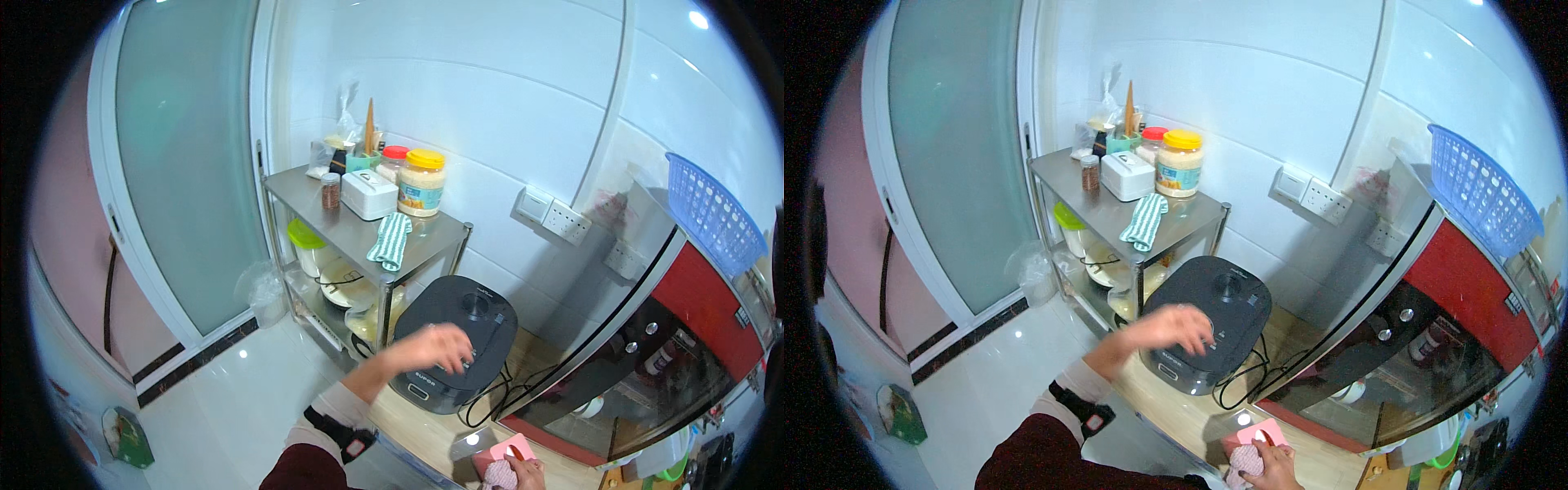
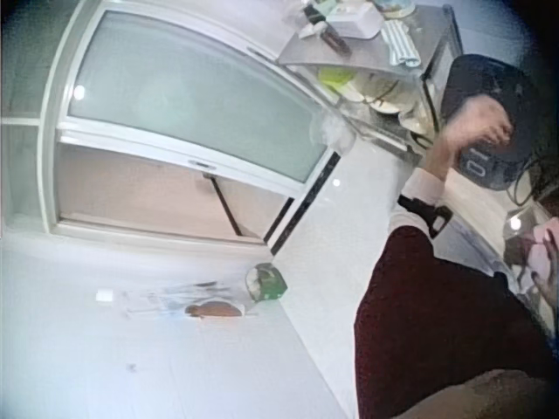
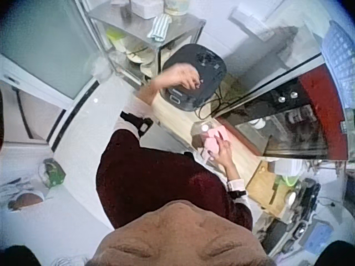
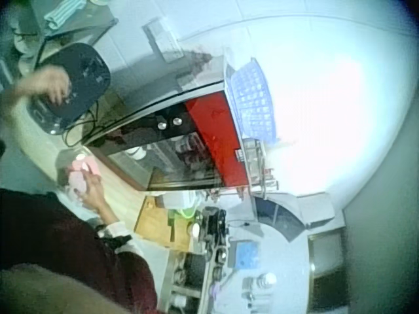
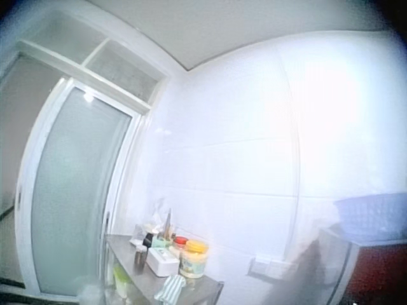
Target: The person walks through the house, opens a bedroom window, removes a hanging garment, and places it on the bed. They then move to the kitchen, wipe a spice jar and a red appliance with a cloth, and handle a plastic bag of food items.
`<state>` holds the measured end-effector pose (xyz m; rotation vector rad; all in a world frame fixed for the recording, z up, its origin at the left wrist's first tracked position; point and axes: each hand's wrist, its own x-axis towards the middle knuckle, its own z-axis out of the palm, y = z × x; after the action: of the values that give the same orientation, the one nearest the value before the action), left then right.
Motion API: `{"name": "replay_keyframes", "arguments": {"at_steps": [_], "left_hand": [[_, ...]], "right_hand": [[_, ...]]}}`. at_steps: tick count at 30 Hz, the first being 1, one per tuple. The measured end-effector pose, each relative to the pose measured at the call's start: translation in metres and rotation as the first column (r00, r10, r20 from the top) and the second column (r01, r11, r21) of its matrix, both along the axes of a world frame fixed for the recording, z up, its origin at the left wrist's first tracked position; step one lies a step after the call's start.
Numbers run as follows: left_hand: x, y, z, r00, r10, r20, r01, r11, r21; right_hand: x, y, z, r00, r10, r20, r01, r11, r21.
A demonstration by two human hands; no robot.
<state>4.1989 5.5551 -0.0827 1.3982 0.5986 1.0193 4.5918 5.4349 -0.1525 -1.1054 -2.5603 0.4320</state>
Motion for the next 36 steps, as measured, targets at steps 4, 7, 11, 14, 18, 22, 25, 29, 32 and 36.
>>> {"name": "replay_keyframes", "arguments": {"at_steps": [4, 7, 11, 14, 18, 22, 25, 29, 32, 36], "left_hand": [[0.081, -0.065, -0.036, 0.93, -0.271, -0.25, 0.195, 0.936, -0.291], [0.114, -0.113, -0.058, 0.972, -0.227, -0.061, 0.156, 0.818, -0.553], [0.13, -0.154, -0.079, 0.986, -0.032, 0.162, 0.146, 0.626, -0.766], [0.147, -0.186, -0.104, 0.938, 0.174, 0.298, 0.111, 0.665, -0.738], [0.14, -0.232, -0.138, 0.901, 0.318, 0.296, -0.003, 0.685, -0.728], [0.112, -0.297, -0.143, 0.804, 0.592, -0.062, -0.416, 0.484, -0.77], [0.091, -0.342, -0.126, 0.669, 0.739, -0.086, -0.579, 0.445, -0.683], [0.071, -0.379, -0.097, 0.567, 0.823, -0.037, -0.623, 0.399, -0.673], [0.061, -0.389, -0.082, 0.483, 0.874, 0.06, -0.636, 0.397, -0.662], [0.015, -0.435, -0.072, 0.389, 0.918, 0.075, -0.728, 0.356, -0.586]], "right_hand": [[-0.006, 0.007, 0.022, 0.984, 0.129, -0.123, -0.145, 0.98, -0.134], [-0.015, 0.01, 0.035, 0.953, 0.288, -0.093, -0.295, 0.952, -0.079], [-0.027, 0.005, 0.047, 0.862, 0.5, -0.077, -0.504, 0.863, -0.034], [-0.038, -0.004, 0.044, 0.773, 0.615, -0.157, -0.631, 0.771, -0.086], [-0.057, -0.014, 0.022, 0.699, 0.674, -0.239, -0.714, 0.673, -0.194], [-0.081, -0.031, 0.011, 0.782, 0.328, -0.53, -0.61, 0.579, -0.541], [-0.109, -0.034, 0.029, 0.922, 0.108, -0.373, -0.367, 0.551, -0.749], [-0.151, -0.074, 0.049, 0.895, -0.03, -0.446, -0.352, 0.567, -0.745], [-0.185, -0.124, 0.041, 0.759, 0.407, -0.508, -0.622, 0.683, -0.382], [-0.229, -0.17, 0.042, 0.704, 0.619, -0.347, -0.707, 0.654, -0.268]]}}
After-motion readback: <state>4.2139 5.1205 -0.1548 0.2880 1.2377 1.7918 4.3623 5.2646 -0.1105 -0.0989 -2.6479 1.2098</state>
